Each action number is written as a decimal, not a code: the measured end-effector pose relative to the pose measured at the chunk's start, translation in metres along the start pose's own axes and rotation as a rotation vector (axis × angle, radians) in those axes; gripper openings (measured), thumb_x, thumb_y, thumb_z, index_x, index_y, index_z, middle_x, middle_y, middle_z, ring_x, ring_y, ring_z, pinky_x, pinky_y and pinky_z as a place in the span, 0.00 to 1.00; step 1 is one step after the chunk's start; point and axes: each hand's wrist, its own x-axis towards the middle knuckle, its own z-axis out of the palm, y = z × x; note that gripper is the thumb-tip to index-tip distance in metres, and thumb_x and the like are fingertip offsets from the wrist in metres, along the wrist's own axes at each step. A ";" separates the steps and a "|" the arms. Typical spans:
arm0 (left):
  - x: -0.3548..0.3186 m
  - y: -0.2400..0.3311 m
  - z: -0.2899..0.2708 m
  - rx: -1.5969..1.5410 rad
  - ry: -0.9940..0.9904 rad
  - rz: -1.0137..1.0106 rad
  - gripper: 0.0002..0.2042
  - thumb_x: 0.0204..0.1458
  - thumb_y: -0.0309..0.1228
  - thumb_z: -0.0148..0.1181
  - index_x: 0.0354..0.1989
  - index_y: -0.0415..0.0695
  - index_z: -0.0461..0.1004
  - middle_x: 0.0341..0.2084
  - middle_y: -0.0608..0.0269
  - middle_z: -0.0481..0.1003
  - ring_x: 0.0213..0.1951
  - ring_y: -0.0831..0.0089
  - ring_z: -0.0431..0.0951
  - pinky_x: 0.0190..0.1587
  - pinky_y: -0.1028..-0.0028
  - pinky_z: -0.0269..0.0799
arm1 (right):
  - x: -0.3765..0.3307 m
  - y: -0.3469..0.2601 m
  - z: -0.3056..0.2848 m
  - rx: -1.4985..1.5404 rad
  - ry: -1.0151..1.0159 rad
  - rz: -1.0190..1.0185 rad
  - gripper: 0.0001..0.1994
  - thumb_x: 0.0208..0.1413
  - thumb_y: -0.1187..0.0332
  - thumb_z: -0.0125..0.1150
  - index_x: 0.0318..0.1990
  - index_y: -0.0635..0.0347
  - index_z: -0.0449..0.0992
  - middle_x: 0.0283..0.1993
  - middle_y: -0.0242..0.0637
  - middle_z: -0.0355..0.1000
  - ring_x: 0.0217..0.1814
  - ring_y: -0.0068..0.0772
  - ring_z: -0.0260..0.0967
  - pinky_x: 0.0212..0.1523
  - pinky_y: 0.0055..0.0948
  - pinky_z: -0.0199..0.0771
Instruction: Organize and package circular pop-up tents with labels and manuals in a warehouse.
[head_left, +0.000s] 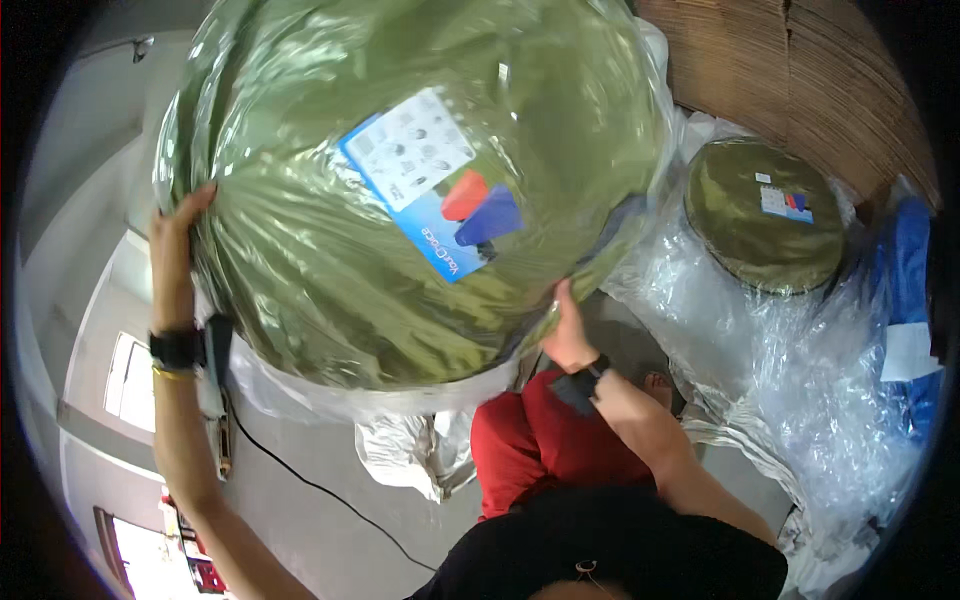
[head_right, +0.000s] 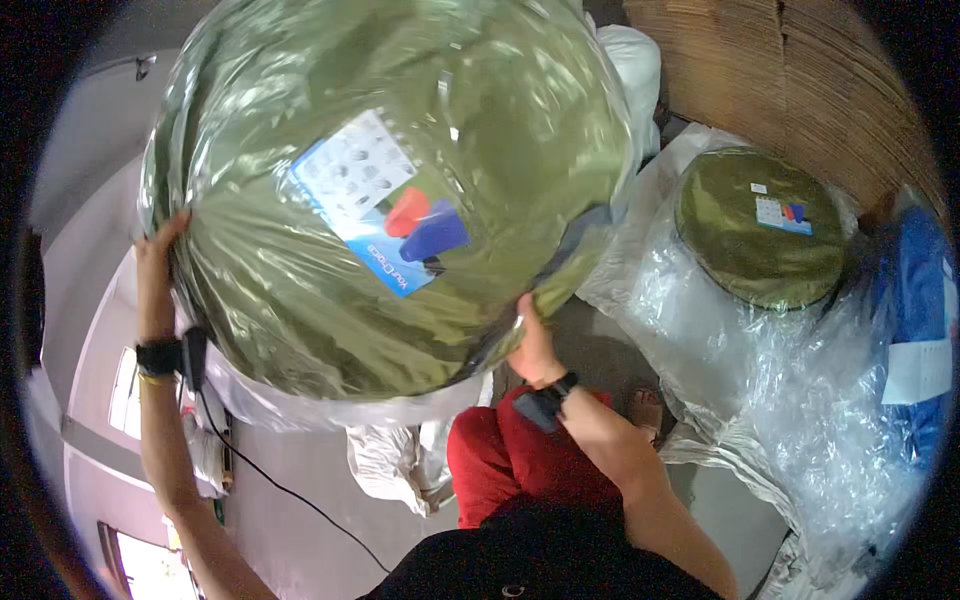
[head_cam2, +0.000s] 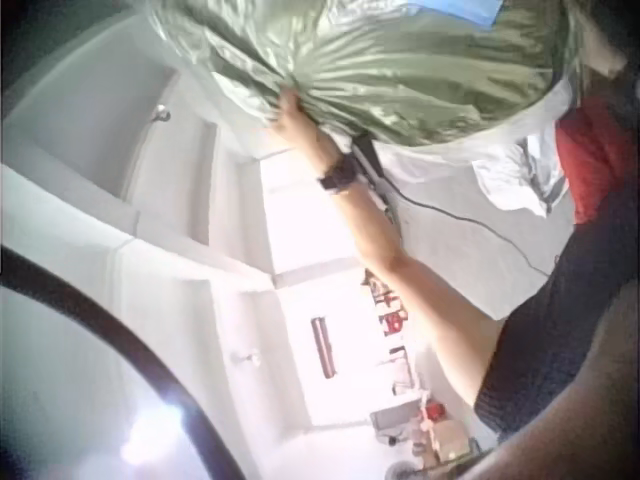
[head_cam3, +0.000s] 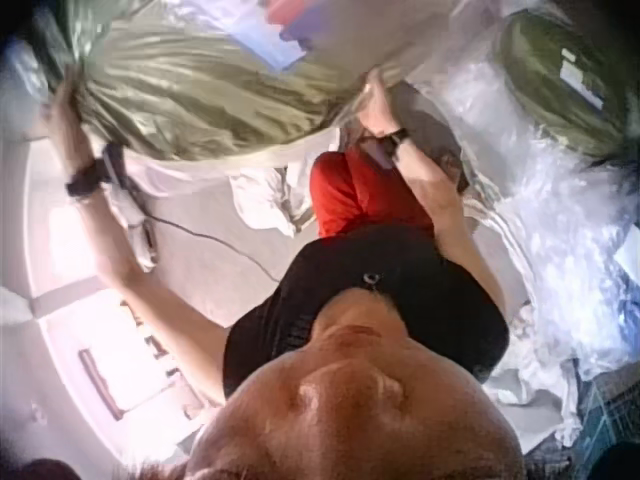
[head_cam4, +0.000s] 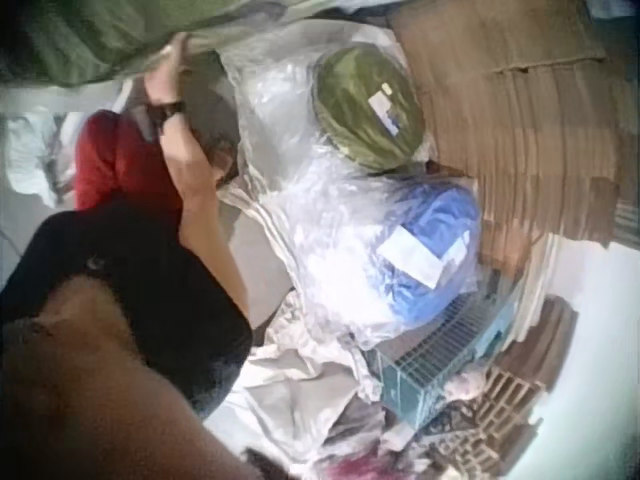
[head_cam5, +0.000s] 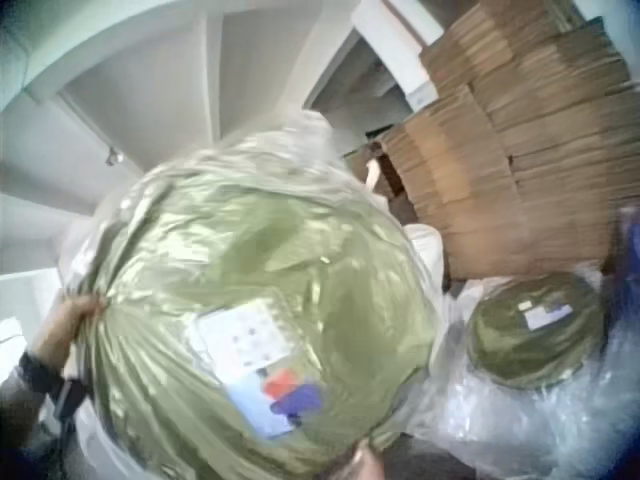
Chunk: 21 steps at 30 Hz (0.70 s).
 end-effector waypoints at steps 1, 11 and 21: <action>-0.018 -0.011 -0.012 -0.002 0.030 -0.061 0.18 0.41 0.35 0.59 0.39 0.36 0.72 0.34 0.58 0.73 0.36 0.73 0.73 0.40 0.78 0.66 | 0.002 -0.017 0.002 0.034 -0.041 -0.177 0.29 0.55 0.47 0.43 0.57 0.57 0.56 0.56 0.33 0.59 0.58 0.29 0.54 0.58 0.37 0.53; -0.146 -0.220 0.057 -0.910 -0.292 -0.293 0.34 0.51 0.57 0.38 0.60 0.45 0.48 0.57 0.59 0.54 0.58 0.63 0.54 0.58 0.64 0.51 | -0.112 -0.269 0.171 -0.837 -0.168 -0.501 0.22 0.53 0.55 0.52 0.48 0.64 0.67 0.39 0.34 0.71 0.34 0.21 0.70 0.34 0.18 0.71; -0.321 -0.229 0.250 -1.728 -0.323 -0.953 0.41 0.39 0.67 0.39 0.59 0.52 0.53 0.57 0.64 0.56 0.57 0.61 0.55 0.57 0.57 0.51 | -0.183 -0.174 0.404 -2.044 0.052 -0.364 0.25 0.48 0.48 0.56 0.40 0.63 0.67 0.36 0.33 0.67 0.40 0.23 0.62 0.41 0.23 0.64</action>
